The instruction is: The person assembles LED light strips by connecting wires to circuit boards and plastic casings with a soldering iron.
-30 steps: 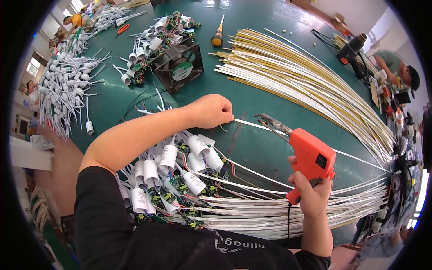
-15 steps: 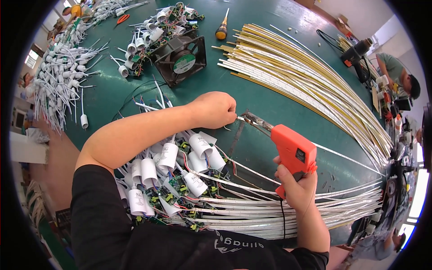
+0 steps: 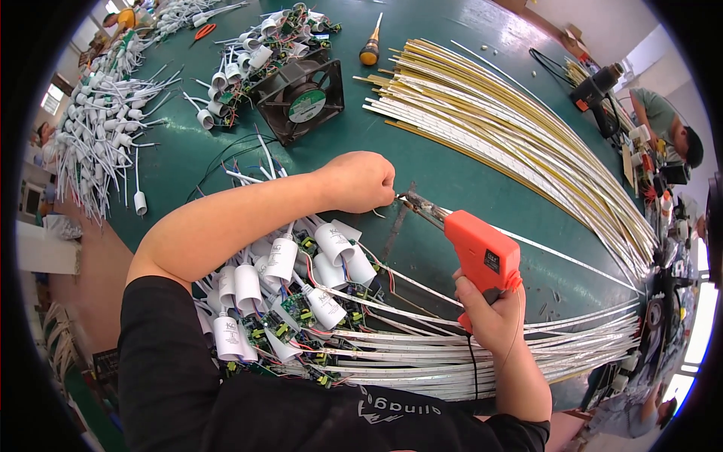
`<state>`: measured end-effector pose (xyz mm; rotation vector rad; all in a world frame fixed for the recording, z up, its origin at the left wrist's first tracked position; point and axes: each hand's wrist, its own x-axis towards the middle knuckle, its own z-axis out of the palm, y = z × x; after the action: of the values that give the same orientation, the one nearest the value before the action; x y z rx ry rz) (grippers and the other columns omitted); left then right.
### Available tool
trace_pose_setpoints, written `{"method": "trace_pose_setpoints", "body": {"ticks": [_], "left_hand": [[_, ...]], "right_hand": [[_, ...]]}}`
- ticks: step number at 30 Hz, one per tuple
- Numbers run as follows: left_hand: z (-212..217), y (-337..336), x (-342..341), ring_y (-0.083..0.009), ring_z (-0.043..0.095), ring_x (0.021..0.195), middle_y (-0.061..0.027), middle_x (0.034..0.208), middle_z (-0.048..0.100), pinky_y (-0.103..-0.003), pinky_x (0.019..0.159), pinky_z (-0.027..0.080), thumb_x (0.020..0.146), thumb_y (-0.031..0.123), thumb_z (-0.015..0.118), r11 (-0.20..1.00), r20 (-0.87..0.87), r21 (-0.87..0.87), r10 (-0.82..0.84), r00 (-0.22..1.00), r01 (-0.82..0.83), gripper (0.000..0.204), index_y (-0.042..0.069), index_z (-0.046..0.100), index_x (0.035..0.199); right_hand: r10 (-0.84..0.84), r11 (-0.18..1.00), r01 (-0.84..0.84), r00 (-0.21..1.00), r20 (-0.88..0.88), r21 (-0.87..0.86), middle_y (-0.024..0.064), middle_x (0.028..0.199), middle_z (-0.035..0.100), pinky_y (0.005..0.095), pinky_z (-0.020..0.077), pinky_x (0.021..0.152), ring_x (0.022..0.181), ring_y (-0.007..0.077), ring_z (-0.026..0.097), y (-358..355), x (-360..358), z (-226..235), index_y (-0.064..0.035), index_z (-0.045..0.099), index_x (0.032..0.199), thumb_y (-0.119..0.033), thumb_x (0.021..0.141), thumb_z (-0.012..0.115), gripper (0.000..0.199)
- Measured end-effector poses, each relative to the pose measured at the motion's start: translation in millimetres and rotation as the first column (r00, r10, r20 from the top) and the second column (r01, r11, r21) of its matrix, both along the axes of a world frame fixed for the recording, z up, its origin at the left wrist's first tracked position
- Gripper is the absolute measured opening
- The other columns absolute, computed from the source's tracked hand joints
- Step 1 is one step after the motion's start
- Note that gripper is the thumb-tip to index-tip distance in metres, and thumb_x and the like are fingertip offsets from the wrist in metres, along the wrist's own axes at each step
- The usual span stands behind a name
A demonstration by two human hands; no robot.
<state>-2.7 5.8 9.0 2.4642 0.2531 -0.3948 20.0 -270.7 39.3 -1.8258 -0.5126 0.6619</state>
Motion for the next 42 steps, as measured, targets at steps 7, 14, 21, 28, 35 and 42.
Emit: {"method": "trace_pose_setpoints", "body": {"ticks": [7, 14, 21, 28, 35, 42], "left_hand": [[-1, 1, 1, -0.0308, 0.063, 0.078, -0.0146, 0.079, 0.066, -0.039, 0.071, 0.05, 0.075, 0.019, 0.06, 1.0, -0.03, -0.011, -0.001, 1.0, 0.0, 0.016, 0.004, 0.066, 0.077], [2, -2, 5, -0.031, 0.062, 0.077, -0.0148, 0.078, 0.065, -0.04, 0.071, 0.05, 0.075, 0.019, 0.06, 1.0, -0.028, 0.003, -0.009, 1.0, 0.009, 0.016, 0.004, 0.066, 0.077], [1, 0, 1, -0.0306, 0.062, 0.076, -0.0145, 0.077, 0.065, -0.04, 0.07, 0.049, 0.075, 0.019, 0.06, 1.0, -0.038, -0.011, 0.008, 0.999, -0.008, 0.015, 0.004, 0.065, 0.076], [3, -2, 3, -0.0302, 0.062, 0.075, -0.0143, 0.076, 0.065, -0.039, 0.07, 0.049, 0.075, 0.018, 0.06, 1.0, -0.048, -0.009, 0.02, 0.999, -0.021, 0.015, 0.004, 0.065, 0.076], [-1, 0, 2, -0.0272, 0.061, 0.068, -0.0138, 0.071, 0.063, -0.037, 0.065, 0.048, 0.077, 0.019, 0.059, 0.999, -0.037, -0.029, 0.013, 0.999, -0.014, 0.017, 0.003, 0.065, 0.078], [2, 0, 2, -0.0249, 0.064, 0.069, -0.0117, 0.072, 0.065, -0.038, 0.066, 0.05, 0.076, 0.018, 0.06, 0.999, -0.066, -0.034, 0.02, 0.998, -0.022, 0.014, 0.005, 0.064, 0.076]], "right_hand": [[-0.019, 0.999, 0.018, 0.999, 0.03, 0.034, 0.002, 0.081, 0.06, 0.0247, 0.0439, 0.067, 0.071, 0.0088, 0.052, -1, 1, 0, -0.0019, 0.059, 0.098, -0.008, 0.08, 0.065, 0.02], [0.04, 0.999, -0.039, 0.994, 0.104, -0.011, 0.0035, 0.079, 0.06, 0.0262, 0.0445, 0.066, 0.068, 0.0118, 0.053, -4, 5, -5, -0.0016, 0.057, 0.101, -0.011, 0.08, 0.067, 0.025], [0.068, 0.995, -0.055, 0.983, 0.171, -0.077, 0.0079, 0.081, 0.064, 0.0304, 0.048, 0.067, 0.069, 0.0196, 0.06, -1, 0, -3, -0.0009, 0.055, 0.107, -0.015, 0.08, 0.069, 0.034], [0.122, 0.991, -0.107, 0.967, 0.223, -0.078, 0.0087, 0.082, 0.065, 0.0306, 0.0489, 0.068, 0.07, 0.0218, 0.062, 0, 2, -1, -0.0014, 0.057, 0.105, -0.014, 0.079, 0.069, 0.031], [0.065, 0.997, -0.058, 0.985, 0.157, -0.049, 0.0062, 0.084, 0.065, 0.0275, 0.0476, 0.069, 0.072, 0.0143, 0.06, -10, 0, 0, -0.0019, 0.058, 0.104, -0.008, 0.08, 0.067, 0.026], [-0.009, 0.997, -0.001, 0.993, 0.12, 0.076, 0.0064, 0.087, 0.066, 0.0273, 0.0476, 0.071, 0.075, 0.0139, 0.06, -2, -3, 3, -0.0011, 0.059, 0.103, -0.008, 0.08, 0.067, 0.026]]}}
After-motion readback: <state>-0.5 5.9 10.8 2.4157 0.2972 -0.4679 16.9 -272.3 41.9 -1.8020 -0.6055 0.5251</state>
